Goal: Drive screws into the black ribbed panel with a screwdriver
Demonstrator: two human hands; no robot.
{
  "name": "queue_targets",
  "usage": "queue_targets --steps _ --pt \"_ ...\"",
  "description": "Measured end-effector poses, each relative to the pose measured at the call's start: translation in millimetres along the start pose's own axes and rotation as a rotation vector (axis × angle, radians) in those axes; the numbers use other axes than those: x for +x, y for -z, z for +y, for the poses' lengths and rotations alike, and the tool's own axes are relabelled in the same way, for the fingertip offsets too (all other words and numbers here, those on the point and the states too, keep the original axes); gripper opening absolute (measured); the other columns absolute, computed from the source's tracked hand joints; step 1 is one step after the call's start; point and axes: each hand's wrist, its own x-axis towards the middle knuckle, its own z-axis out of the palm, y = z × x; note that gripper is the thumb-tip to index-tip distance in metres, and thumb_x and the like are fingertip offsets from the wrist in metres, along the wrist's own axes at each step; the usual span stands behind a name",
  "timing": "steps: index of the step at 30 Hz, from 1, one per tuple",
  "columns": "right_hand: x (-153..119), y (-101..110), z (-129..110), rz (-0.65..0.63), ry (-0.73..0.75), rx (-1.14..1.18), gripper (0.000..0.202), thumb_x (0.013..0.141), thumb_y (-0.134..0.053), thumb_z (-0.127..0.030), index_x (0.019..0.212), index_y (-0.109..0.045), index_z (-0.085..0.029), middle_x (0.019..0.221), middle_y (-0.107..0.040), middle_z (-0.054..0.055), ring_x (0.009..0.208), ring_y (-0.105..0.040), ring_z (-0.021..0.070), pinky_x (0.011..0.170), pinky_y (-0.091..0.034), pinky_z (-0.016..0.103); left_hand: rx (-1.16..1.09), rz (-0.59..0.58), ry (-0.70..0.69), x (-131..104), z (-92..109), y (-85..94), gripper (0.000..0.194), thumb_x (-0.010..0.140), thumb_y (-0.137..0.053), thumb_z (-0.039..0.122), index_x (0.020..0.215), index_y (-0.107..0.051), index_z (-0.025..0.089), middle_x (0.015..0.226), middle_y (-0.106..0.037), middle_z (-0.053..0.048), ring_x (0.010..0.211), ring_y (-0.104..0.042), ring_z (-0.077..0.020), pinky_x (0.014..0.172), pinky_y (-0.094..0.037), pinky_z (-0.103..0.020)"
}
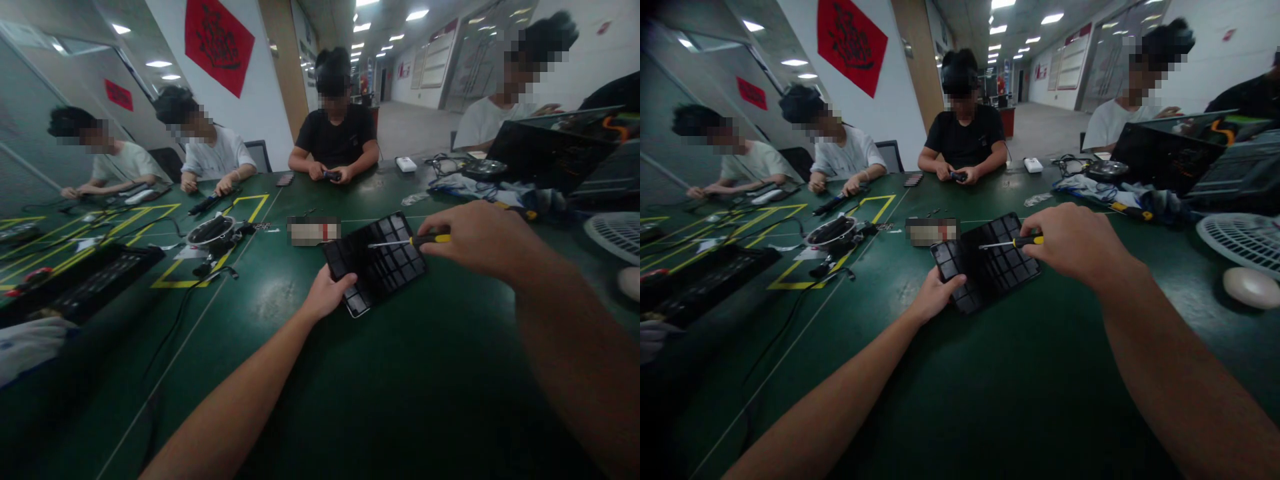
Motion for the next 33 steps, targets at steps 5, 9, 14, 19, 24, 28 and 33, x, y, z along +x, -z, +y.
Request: queue_targets --steps 5,9,14,19,24,28,33 --pt "0.8 5.2 10.8 -0.027 -0.036 -0.015 0.029 0.091 -0.07 -0.045 0.112 -0.087 -0.036 0.11 -0.083 0.008 0.1 -0.073 0.0397 0.08 -0.05 0.049 0.382 -0.203 -0.023 -10.9 6.1 -0.3 0.038 0.09 -0.077 0.052 0.111 -0.073 0.021 0.1 -0.079 -0.007 0.091 -0.075 -0.0263 0.084 -0.062 -0.041" --pt "1.3 9.5 11.7 -0.089 -0.067 -0.034 0.033 0.092 -0.067 -0.046 0.116 -0.087 -0.035 0.114 -0.083 0.008 0.103 -0.072 0.0372 0.083 -0.047 0.048 0.665 -0.279 -0.106 -15.4 15.2 -0.2 0.044 0.095 -0.066 0.063 0.114 -0.073 0.024 0.107 -0.079 -0.007 0.1 -0.075 -0.03 0.092 -0.058 -0.045" --pt "1.9 10.8 11.4 -0.115 -0.084 -0.04 0.036 0.091 -0.067 -0.049 0.118 -0.087 -0.035 0.115 -0.082 0.008 0.104 -0.071 0.0361 0.083 -0.045 0.047 0.724 -0.294 -0.107 -15.6 14.7 -0.9 0.047 0.097 -0.061 0.066 0.115 -0.073 0.024 0.102 -0.078 -0.006 0.094 -0.074 -0.0289 0.088 -0.056 -0.043" --pt "-0.4 12.7 9.3 -0.11 -0.058 -0.031 0.039 0.092 -0.063 -0.046 0.12 -0.087 -0.032 0.114 -0.082 0.01 0.104 -0.071 0.0367 0.082 -0.045 0.047 0.61 -0.228 -0.147 -15.3 9.0 -1.1 0.04 0.093 -0.067 0.062 0.108 -0.077 0.025 0.095 -0.077 -0.006 0.087 -0.074 -0.0289 0.085 -0.056 -0.041" --pt "-0.3 11.6 10.5 -0.075 -0.04 -0.026 0.038 0.091 -0.063 -0.047 0.117 -0.088 -0.032 0.109 -0.082 0.01 0.098 -0.07 0.0361 0.078 -0.045 0.046 0.578 -0.19 -0.173 -15.7 8.0 -1.2 0.035 0.091 -0.072 0.058 0.101 -0.078 0.026 0.088 -0.078 -0.004 0.082 -0.074 -0.0284 0.082 -0.057 -0.04" --pt "0.6 10.9 11.8 -0.107 -0.044 -0.031 0.039 0.093 -0.063 -0.047 0.119 -0.087 -0.032 0.111 -0.081 0.01 0.1 -0.07 0.0357 0.082 -0.046 0.047 0.585 -0.183 -0.172 -15.5 7.5 -1.4 0.036 0.09 -0.073 0.058 0.103 -0.078 0.025 0.089 -0.079 -0.005 0.084 -0.074 -0.0289 0.083 -0.058 -0.041" --pt "-0.1 13.4 9.4 -0.134 -0.072 -0.043 0.039 0.095 -0.063 -0.048 0.122 -0.086 -0.033 0.116 -0.08 0.01 0.106 -0.071 0.0361 0.086 -0.046 0.047 0.633 -0.209 -0.146 -14.6 7.2 -1.7 0.039 0.092 -0.069 0.06 0.105 -0.078 0.024 0.091 -0.078 -0.006 0.087 -0.075 -0.0308 0.086 -0.057 -0.043"
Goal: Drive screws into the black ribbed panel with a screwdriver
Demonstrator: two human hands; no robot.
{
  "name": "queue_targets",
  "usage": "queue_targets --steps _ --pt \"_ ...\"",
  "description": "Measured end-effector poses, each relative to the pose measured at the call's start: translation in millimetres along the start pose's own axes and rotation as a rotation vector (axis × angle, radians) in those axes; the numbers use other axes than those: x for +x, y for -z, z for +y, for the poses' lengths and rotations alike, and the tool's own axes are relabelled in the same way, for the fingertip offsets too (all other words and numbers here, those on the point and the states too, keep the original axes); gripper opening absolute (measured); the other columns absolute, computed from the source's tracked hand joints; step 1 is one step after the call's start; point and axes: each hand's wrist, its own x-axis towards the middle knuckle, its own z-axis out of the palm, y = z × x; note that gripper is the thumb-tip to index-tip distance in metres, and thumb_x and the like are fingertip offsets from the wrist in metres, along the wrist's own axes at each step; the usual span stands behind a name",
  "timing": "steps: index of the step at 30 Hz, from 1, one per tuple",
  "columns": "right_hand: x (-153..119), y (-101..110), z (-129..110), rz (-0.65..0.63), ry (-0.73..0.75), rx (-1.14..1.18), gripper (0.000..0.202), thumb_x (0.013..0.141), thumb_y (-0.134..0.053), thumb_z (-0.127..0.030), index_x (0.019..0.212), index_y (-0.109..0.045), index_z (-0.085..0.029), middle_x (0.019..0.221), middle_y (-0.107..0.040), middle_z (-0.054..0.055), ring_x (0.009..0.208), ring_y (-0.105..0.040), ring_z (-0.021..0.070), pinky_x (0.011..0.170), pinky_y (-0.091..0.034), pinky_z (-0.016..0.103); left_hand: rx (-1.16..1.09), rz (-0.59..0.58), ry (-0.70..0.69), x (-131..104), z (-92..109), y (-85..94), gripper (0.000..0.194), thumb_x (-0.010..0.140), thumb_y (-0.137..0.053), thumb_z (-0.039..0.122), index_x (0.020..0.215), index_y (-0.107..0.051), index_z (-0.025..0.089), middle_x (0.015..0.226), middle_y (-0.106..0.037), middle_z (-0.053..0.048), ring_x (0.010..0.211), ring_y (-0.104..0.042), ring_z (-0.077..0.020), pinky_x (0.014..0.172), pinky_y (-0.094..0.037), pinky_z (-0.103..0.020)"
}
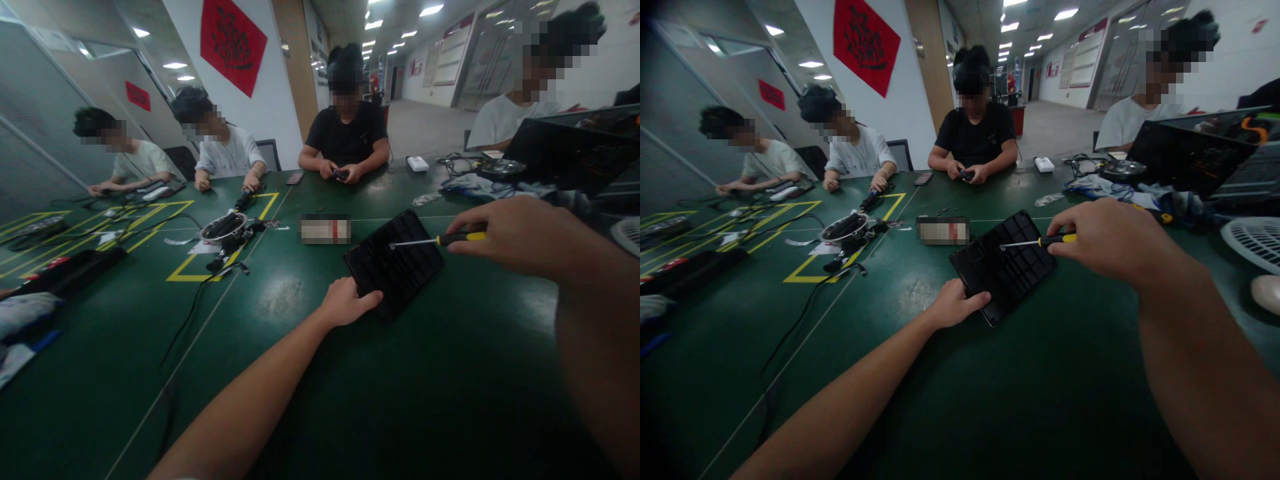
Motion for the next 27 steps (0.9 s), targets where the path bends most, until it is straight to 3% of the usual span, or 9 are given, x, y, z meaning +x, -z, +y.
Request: queue_targets --steps 12,17,23,27 --pt "-1.0 0.1 0.3 0.044 0.025 0.04 0.041 0.092 -0.062 -0.049 0.118 -0.087 -0.029 0.11 -0.081 0.011 0.1 -0.071 0.0361 0.083 -0.046 0.048 -0.062 0.007 0.005 -1.7 0.9 0.6 0.043 0.093 -0.069 0.065 0.107 -0.079 0.025 0.098 -0.081 -0.009 0.092 -0.076 -0.033 0.088 -0.058 -0.045" --pt "-0.5 2.8 4.6 0.08 0.0 0.047 0.043 0.091 -0.062 -0.051 0.118 -0.087 -0.03 0.111 -0.082 0.011 0.102 -0.07 0.0386 0.082 -0.046 0.049 -0.206 0.102 0.064 -0.4 -0.5 -3.4 0.045 0.095 -0.066 0.068 0.1 -0.079 0.025 0.097 -0.083 -0.009 0.096 -0.078 -0.0343 0.093 -0.059 -0.045" --pt "-0.6 2.7 11.9 0.129 -0.043 0.06 0.042 0.089 -0.065 -0.056 0.116 -0.088 -0.033 0.113 -0.082 0.011 0.101 -0.071 0.0393 0.082 -0.047 0.049 -0.442 0.281 0.096 9.9 -9.8 -9.2 0.034 0.096 -0.071 0.048 0.118 -0.076 0.023 0.116 -0.083 -0.01 0.113 -0.076 -0.0329 0.104 -0.058 -0.047" --pt "-2.0 5.3 11.9 0.138 -0.039 0.07 0.042 0.091 -0.065 -0.054 0.116 -0.088 -0.03 0.108 -0.081 0.012 0.094 -0.07 0.0373 0.081 -0.047 0.048 -0.638 0.284 0.084 16.2 -9.6 -8.6 0.028 0.093 -0.074 0.036 0.114 -0.073 0.017 0.116 -0.082 -0.011 0.109 -0.076 -0.0283 0.102 -0.059 -0.043"
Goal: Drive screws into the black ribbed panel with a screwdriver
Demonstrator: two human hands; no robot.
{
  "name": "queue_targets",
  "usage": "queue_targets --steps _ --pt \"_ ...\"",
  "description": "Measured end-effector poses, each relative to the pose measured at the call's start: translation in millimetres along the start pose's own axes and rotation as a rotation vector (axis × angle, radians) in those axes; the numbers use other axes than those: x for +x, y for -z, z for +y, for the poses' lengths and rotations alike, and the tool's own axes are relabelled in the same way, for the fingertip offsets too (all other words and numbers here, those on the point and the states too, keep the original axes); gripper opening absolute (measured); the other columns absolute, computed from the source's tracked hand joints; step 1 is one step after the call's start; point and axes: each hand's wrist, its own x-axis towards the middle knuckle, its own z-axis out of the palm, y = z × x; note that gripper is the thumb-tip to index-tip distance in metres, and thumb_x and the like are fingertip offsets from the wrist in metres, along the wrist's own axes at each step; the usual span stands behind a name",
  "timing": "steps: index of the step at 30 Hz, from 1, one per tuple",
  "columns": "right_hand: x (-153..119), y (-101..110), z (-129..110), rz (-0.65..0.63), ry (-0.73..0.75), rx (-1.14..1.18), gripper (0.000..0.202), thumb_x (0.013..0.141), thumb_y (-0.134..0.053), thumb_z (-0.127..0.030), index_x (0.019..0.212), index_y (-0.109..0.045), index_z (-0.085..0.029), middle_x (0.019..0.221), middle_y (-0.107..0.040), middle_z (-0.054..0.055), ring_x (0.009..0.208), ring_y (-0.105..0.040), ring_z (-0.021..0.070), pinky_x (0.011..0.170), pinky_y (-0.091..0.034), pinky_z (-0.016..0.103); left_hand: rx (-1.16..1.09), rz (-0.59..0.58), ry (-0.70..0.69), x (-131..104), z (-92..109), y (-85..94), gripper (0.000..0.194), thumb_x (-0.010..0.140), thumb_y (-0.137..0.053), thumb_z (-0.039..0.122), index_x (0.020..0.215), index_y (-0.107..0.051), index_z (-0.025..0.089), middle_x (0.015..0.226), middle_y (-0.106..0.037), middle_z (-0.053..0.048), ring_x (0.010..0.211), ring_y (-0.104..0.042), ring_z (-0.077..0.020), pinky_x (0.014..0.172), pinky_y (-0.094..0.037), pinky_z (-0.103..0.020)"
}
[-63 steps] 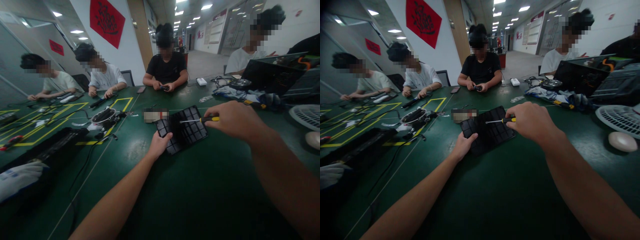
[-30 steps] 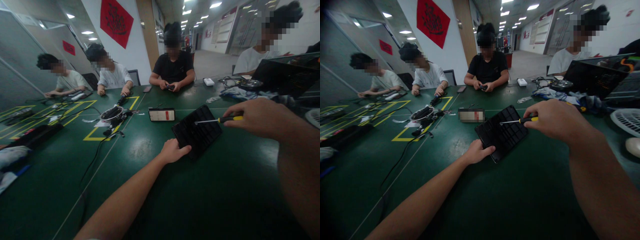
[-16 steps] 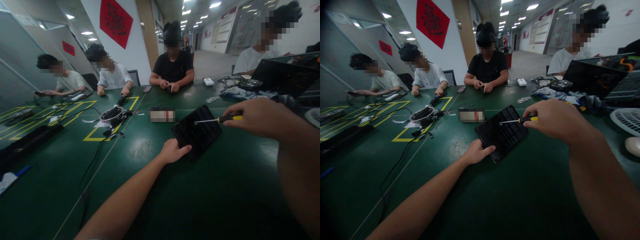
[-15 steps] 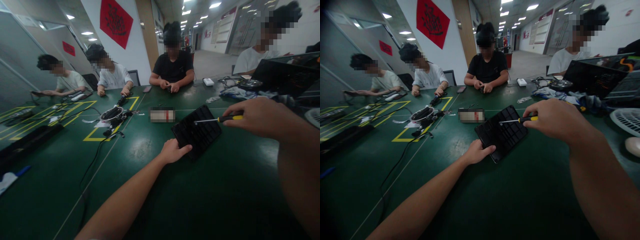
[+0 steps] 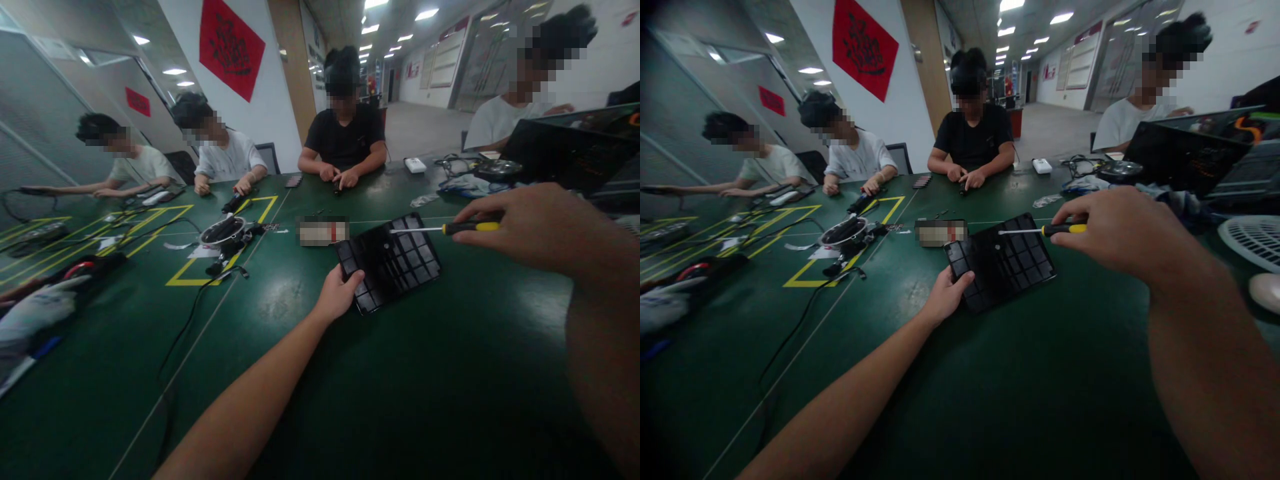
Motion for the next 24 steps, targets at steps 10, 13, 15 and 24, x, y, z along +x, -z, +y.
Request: queue_targets --steps 10,13,15,24 --pt "2.3 1.6 4.2 0.011 -0.001 0.022 0.042 0.087 -0.067 -0.052 0.114 -0.089 -0.029 0.107 -0.083 0.013 0.096 -0.073 0.0387 0.084 -0.05 0.049 0.0 0.09 0.017 -1.5 10.7 0.1 0.022 0.082 -0.077 0.029 0.1 -0.076 0.016 0.097 -0.081 -0.008 0.09 -0.075 -0.0244 0.088 -0.061 -0.038" --pt "-1.9 3.8 -0.7 0.021 -0.003 0.005 0.041 0.089 -0.067 -0.051 0.116 -0.089 -0.03 0.111 -0.083 0.013 0.099 -0.072 0.0388 0.081 -0.048 0.047 0.049 0.208 0.051 -1.1 12.5 1.5 0.015 0.077 -0.074 0.027 0.088 -0.074 0.017 0.084 -0.076 -0.004 0.08 -0.072 -0.023 0.08 -0.06 -0.036" --pt "-4.7 4.4 -4.8 0.038 0.037 0.012 0.039 0.09 -0.066 -0.05 0.114 -0.089 -0.03 0.109 -0.083 0.011 0.099 -0.072 0.037 0.08 -0.047 0.045 0.037 0.247 0.075 -1.1 14.0 2.5 0.014 0.074 -0.074 0.027 0.085 -0.073 0.018 0.082 -0.075 -0.003 0.08 -0.072 -0.0231 0.079 -0.059 -0.036" --pt "-8.9 1.5 -16.2 0.017 0.114 0.017 0.031 0.089 -0.069 -0.042 0.111 -0.089 -0.035 0.109 -0.084 0.006 0.101 -0.075 0.0341 0.081 -0.051 0.043 -0.02 0.26 0.073 0.9 14.3 5.8 0.042 0.074 -0.091 0.044 0.105 -0.078 0.019 0.111 -0.084 -0.013 0.107 -0.079 -0.0337 0.102 -0.062 -0.05"
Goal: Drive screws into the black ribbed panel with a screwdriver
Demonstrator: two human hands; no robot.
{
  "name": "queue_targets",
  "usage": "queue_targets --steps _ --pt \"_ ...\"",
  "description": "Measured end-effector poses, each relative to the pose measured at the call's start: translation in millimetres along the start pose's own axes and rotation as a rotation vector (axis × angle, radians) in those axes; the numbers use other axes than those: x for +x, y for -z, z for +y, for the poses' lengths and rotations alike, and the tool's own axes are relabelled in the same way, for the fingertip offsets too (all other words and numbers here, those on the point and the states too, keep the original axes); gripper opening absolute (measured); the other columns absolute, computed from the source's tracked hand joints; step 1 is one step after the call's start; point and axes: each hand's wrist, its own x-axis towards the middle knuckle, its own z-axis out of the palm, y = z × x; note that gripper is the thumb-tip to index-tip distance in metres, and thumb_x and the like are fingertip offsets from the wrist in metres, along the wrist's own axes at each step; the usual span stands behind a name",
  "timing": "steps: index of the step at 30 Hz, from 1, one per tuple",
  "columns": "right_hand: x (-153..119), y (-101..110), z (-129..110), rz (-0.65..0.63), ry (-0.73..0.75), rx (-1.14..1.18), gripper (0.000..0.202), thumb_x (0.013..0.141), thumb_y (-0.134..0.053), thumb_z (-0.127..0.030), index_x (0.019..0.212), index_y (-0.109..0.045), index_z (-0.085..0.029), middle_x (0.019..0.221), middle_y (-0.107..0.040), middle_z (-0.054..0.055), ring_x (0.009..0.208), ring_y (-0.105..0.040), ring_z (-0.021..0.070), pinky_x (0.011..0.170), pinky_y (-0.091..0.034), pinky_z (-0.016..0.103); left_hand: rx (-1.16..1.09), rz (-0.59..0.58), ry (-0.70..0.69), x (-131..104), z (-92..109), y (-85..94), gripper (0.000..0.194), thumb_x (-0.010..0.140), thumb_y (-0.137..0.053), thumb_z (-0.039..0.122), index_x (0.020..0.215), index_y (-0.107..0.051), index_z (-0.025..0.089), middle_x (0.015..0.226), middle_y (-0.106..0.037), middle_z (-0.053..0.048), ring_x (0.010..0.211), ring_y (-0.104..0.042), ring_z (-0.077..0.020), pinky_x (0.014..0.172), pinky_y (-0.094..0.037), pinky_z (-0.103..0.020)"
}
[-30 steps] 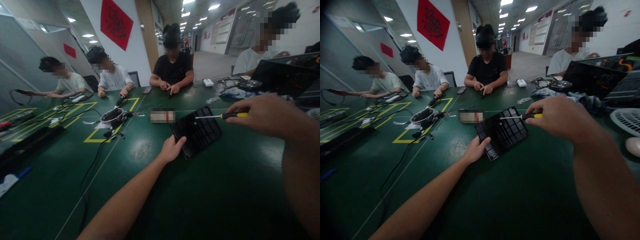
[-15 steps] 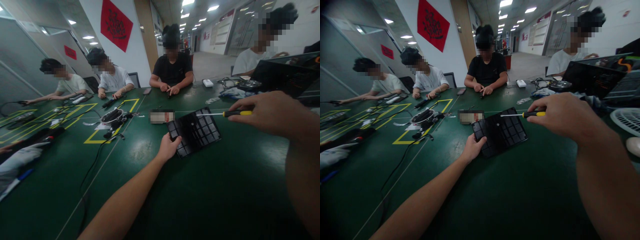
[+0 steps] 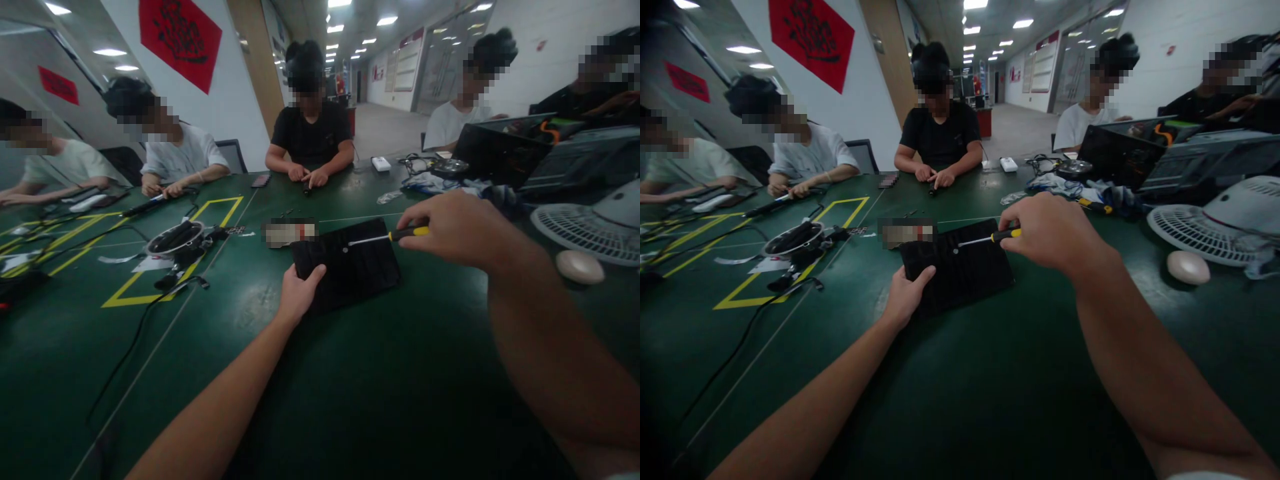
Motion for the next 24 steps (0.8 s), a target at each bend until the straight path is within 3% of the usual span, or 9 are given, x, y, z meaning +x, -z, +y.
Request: queue_targets --steps 8,24 --pt "0.4 0.2 -3.5 0.019 0.044 0.008 0.03 0.087 -0.072 -0.041 0.109 -0.09 -0.031 0.1 -0.083 0.007 0.094 -0.074 0.0299 0.078 -0.051 0.039 -0.05 -0.012 0.089 2.6 -0.5 1.4 0.054 0.069 -0.095 0.048 0.107 -0.079 0.014 0.108 -0.085 -0.014 0.099 -0.08 -0.0319 0.096 -0.065 -0.049" --pt "-1.4 -4.9 -14.5 0.018 0.034 0.014 0.028 0.088 -0.073 -0.039 0.108 -0.09 -0.031 0.106 -0.085 0.008 0.096 -0.075 0.0313 0.079 -0.053 0.041 -0.044 -0.004 0.085 1.4 1.7 1.1 0.048 0.071 -0.094 0.043 0.106 -0.079 0.015 0.106 -0.085 -0.014 0.096 -0.081 -0.0316 0.094 -0.066 -0.049"
